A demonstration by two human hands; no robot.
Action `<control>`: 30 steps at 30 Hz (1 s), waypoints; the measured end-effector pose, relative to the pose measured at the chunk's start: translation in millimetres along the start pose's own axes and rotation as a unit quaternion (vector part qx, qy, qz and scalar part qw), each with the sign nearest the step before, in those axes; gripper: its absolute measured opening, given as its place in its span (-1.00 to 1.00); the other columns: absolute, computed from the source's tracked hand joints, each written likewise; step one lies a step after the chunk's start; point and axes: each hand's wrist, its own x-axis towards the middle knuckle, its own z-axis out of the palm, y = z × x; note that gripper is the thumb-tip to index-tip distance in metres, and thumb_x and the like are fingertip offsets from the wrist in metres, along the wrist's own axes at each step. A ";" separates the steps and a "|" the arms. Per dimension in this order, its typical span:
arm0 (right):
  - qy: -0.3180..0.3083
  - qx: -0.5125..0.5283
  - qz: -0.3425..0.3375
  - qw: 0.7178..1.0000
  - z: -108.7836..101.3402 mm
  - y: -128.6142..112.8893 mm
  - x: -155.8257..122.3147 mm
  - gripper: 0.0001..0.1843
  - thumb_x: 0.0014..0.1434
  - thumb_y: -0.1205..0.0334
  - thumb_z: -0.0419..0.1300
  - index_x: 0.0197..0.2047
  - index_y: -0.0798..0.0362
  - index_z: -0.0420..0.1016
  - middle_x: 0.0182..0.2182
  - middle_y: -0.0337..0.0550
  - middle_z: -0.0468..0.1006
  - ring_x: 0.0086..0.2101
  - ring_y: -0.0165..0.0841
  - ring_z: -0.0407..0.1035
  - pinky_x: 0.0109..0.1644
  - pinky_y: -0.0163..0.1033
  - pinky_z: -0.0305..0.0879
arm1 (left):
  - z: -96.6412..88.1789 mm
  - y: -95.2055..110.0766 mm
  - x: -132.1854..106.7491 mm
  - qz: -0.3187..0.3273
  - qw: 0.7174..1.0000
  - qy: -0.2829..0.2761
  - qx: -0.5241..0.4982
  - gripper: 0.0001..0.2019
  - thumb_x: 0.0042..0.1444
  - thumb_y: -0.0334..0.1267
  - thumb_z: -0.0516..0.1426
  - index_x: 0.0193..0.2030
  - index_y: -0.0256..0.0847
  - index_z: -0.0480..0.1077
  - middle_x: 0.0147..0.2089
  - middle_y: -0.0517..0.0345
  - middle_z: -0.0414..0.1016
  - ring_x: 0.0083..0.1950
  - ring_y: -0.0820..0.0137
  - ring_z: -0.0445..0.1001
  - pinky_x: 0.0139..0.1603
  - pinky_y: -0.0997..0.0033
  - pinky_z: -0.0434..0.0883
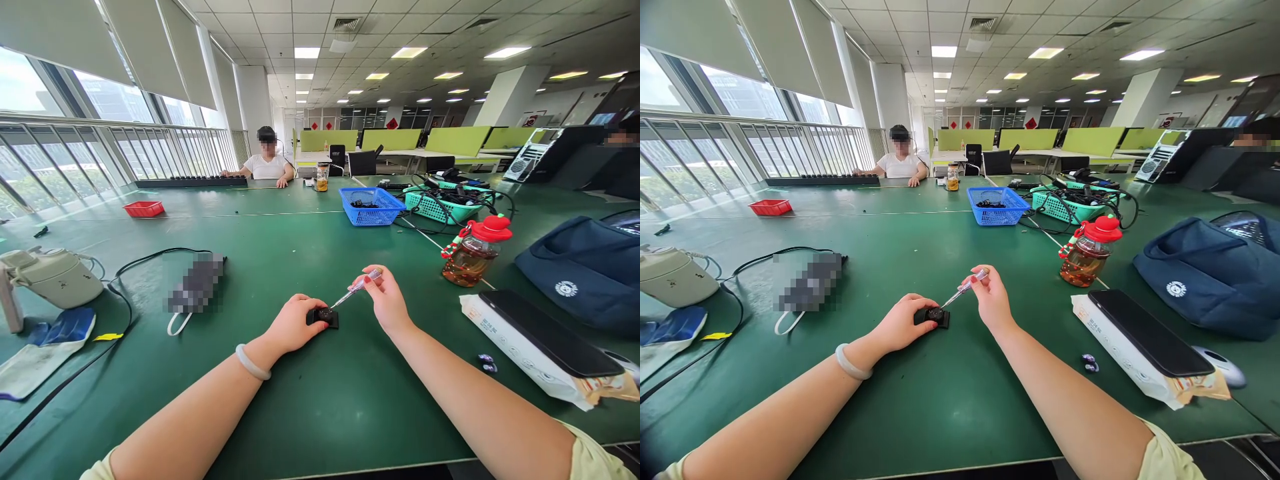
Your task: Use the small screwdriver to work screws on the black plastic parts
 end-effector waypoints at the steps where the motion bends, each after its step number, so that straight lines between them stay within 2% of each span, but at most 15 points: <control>1: 0.001 0.000 0.000 1.000 0.2 0.2 -0.2 -0.50 -0.01 -0.24 0.35 -0.20 -0.07 0.36 -0.42 -0.28 0.56 -0.33 -0.25 0.54 0.07 0.10 0.41 | -0.6 0.2 -0.4 0.000 1.000 -0.001 -0.002 -0.68 0.09 -0.22 0.24 0.02 -0.05 0.51 0.00 0.10 0.55 0.16 0.17 0.39 0.24 0.12 0.38; 18: -0.007 0.001 -0.008 1.000 -0.1 1.6 -1.4 -0.53 0.05 -0.22 0.32 -0.18 -0.08 0.35 -0.40 -0.26 0.58 -0.34 -0.25 0.54 0.05 0.09 0.42 | -2.6 1.6 -0.5 -0.015 1.000 -0.011 -0.004 -0.67 0.10 -0.22 0.22 0.04 -0.04 0.50 0.05 0.10 0.55 0.23 0.16 0.32 0.30 0.10 0.33; 25: -0.033 -0.025 -0.057 0.997 2.1 -3.9 -7.5 -0.59 0.15 -0.19 0.25 -0.13 -0.09 0.35 -0.35 -0.22 0.59 -0.29 -0.24 0.54 0.00 0.03 0.42 | -2.3 1.0 -0.7 -0.010 1.000 -0.011 0.001 -0.67 0.11 -0.21 0.21 0.04 -0.03 0.50 0.04 0.08 0.55 0.24 0.13 0.33 0.30 0.06 0.33; 30: -0.055 -0.045 -0.068 0.995 3.1 -8.3 -8.7 -0.59 0.14 -0.21 0.25 -0.15 -0.09 0.35 -0.37 -0.22 0.57 -0.28 -0.24 0.53 0.00 0.01 0.42 | -2.6 2.3 -0.1 -0.012 1.000 -0.016 0.018 -0.67 0.13 -0.21 0.21 0.06 -0.05 0.49 0.06 0.04 0.52 0.23 0.13 0.33 0.30 0.05 0.32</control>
